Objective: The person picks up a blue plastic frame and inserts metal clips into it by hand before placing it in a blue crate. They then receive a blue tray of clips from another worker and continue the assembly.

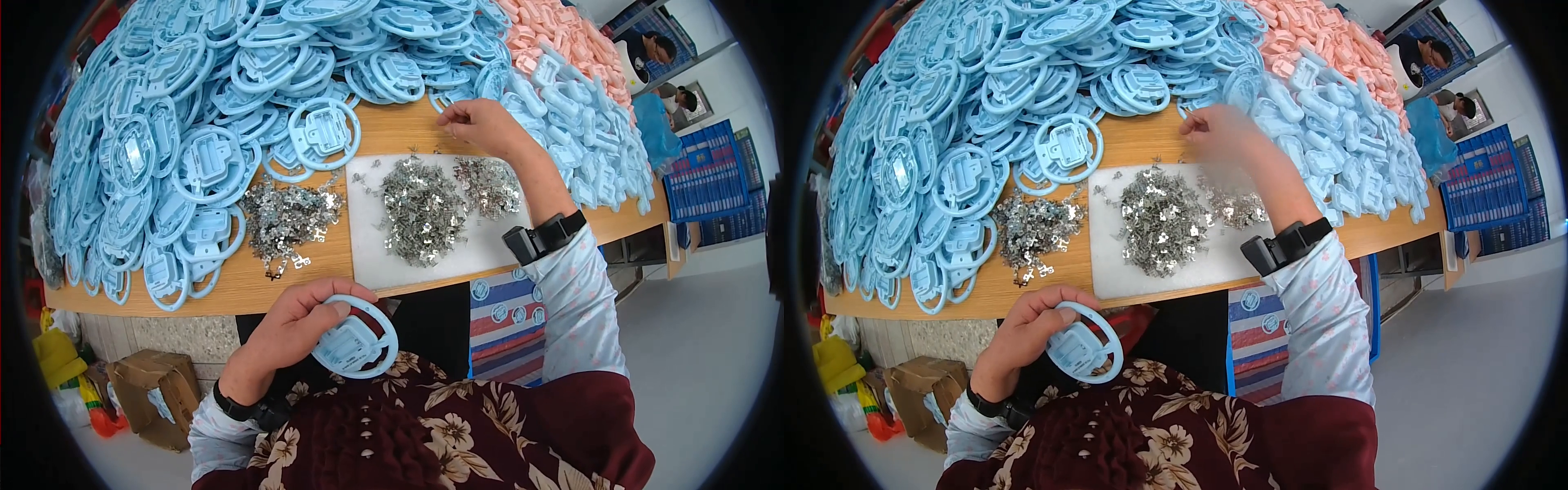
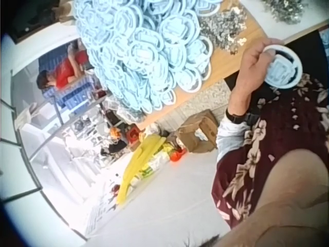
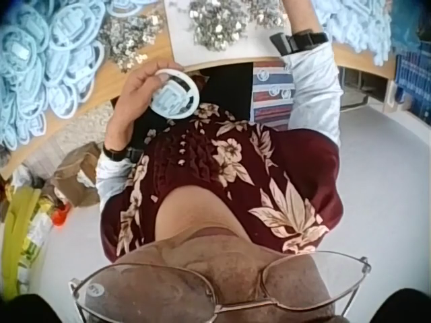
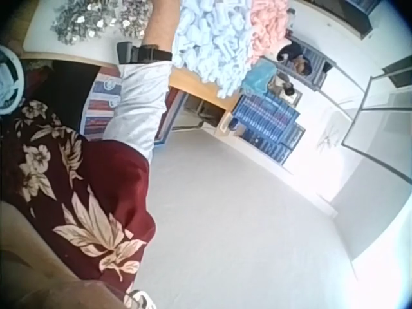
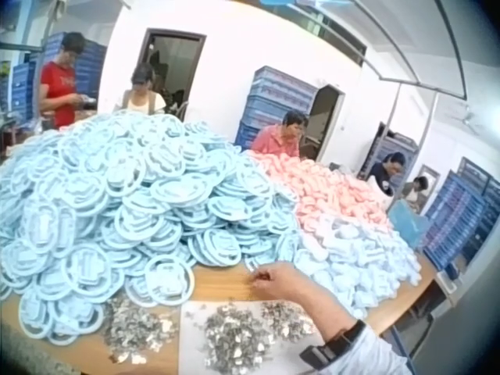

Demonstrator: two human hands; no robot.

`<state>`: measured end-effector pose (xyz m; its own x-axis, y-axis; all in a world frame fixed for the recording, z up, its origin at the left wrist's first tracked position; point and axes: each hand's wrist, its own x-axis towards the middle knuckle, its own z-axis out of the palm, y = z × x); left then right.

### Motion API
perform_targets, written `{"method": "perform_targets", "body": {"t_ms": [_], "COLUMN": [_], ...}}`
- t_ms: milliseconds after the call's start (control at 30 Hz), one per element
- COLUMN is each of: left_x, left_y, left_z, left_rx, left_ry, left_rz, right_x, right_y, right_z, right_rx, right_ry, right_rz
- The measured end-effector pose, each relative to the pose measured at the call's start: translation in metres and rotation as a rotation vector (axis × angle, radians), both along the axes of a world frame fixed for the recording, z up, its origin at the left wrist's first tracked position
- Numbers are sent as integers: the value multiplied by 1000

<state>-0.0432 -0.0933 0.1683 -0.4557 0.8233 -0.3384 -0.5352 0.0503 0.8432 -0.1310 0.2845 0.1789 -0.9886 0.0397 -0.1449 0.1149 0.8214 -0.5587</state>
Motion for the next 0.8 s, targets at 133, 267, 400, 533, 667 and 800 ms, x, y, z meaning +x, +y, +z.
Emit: {"method": "perform_targets", "body": {"t_ms": [133,267,400,533,667,800], "left_x": [-2,-3,-2,-4,-7,-7], "left_y": [2,7,8,9,13,16], "left_z": [-1,-2,-2,0,2,6], "left_rx": [-9,1,-1,-16,-24,-17], "left_ry": [-3,-9,-3,-14,-14,-16], "left_rz": [-10,-21,-5,-6,-6,-10], "right_x": [9,9,5,16,24,24], "right_y": [3,4,4,31,41,36], "right_z": [-11,-24,-10,2,-14,-25], "right_rx": [88,82,-127,198,242,255], "right_ry": [-30,-23,17,92,91,115], "right_rz": [35,70,-25,-140,-138,-153]}}
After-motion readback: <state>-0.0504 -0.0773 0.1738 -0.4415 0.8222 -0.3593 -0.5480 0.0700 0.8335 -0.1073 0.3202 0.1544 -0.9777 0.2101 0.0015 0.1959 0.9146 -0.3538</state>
